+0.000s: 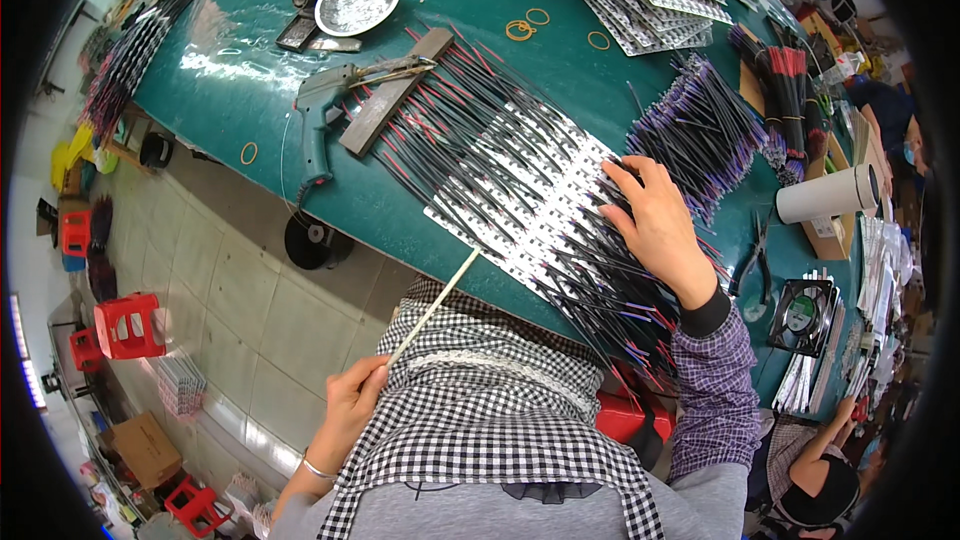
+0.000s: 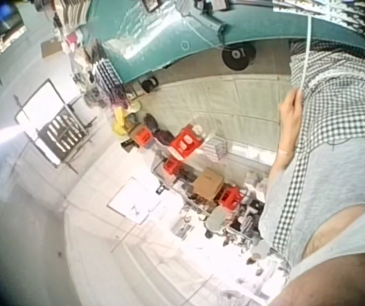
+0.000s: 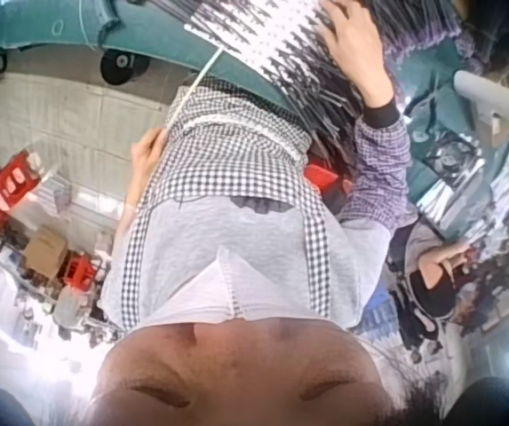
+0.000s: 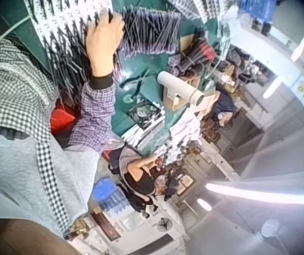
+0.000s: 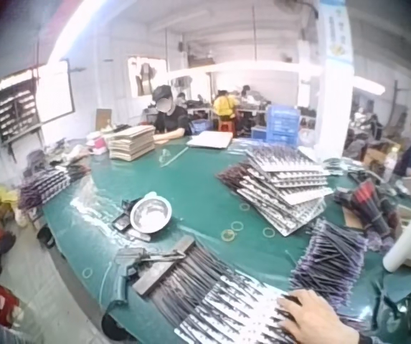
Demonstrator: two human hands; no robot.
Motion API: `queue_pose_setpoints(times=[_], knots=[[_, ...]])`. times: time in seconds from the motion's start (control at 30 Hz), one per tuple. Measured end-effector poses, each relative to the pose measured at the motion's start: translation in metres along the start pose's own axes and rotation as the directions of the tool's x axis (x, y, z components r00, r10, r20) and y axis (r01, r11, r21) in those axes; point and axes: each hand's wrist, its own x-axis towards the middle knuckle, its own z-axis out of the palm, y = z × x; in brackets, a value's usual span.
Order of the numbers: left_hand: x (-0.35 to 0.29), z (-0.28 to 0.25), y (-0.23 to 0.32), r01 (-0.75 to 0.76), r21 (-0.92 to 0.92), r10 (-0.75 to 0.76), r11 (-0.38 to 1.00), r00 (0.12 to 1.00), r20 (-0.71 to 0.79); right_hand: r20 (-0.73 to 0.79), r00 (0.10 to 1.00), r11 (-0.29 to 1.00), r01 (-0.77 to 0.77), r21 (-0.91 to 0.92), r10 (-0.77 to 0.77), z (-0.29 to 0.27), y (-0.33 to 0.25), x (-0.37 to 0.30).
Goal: The person aligns wires on a slotted metal board using a stick, then bonds the ends of the wires together using a handheld heating tool.
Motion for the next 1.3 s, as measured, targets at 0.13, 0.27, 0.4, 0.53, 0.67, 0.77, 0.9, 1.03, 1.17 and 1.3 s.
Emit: queue_pose_setpoints(times=[0.13,0.27,0.4,0.53,0.67,0.77,0.9,1.03,1.17,1.3], knots=[[0.03,0.012,0.026,0.02,-0.044,-0.018,0.999,0.998,0.063,-0.014,1.0,1.0,0.001,-0.002,-0.001,0.0,0.0,-0.002],[0.054,0.027,0.061,-0.015,-0.081,0.024,0.997,0.993,0.114,-0.049,0.998,0.999,-0.028,-0.041,0.026,0.002,0.001,-0.005],[0.053,0.025,0.041,0.064,-0.152,-0.038,0.986,0.985,0.169,-0.049,0.999,1.0,0.001,0.026,0.0,0.0,0.006,-0.006],[0.057,0.03,0.045,-0.005,-0.126,0.024,0.992,0.988,0.15,-0.059,0.998,0.999,-0.002,0.053,0.005,0.001,0.008,-0.007],[0.088,0.045,0.058,-0.05,-0.105,0.068,0.993,0.981,0.181,-0.062,0.998,0.993,0.008,0.121,0.0,-0.002,0.009,-0.011],[0.108,0.061,0.071,-0.13,-0.14,0.144,0.982,0.985,0.095,-0.069,0.998,0.988,0.023,0.154,-0.012,0.002,0.004,-0.013],[0.133,0.075,0.094,-0.226,-0.071,0.227,0.971,0.974,0.005,-0.078,0.997,0.989,0.012,0.144,-0.001,0.002,0.005,-0.016],[0.148,0.094,0.094,-0.399,-0.044,0.4,0.916,0.917,-0.001,-0.081,0.997,0.987,0.013,0.162,0.0,0.005,0.007,-0.019],[0.14,0.106,0.093,-0.673,0.089,0.656,0.734,0.737,0.163,-0.064,0.997,0.945,-0.024,0.326,0.048,-0.001,0.022,-0.027],[0.125,0.107,0.085,-0.789,0.301,0.726,0.536,0.613,0.313,-0.048,0.984,0.895,-0.134,0.426,0.17,-0.037,0.051,-0.041]])
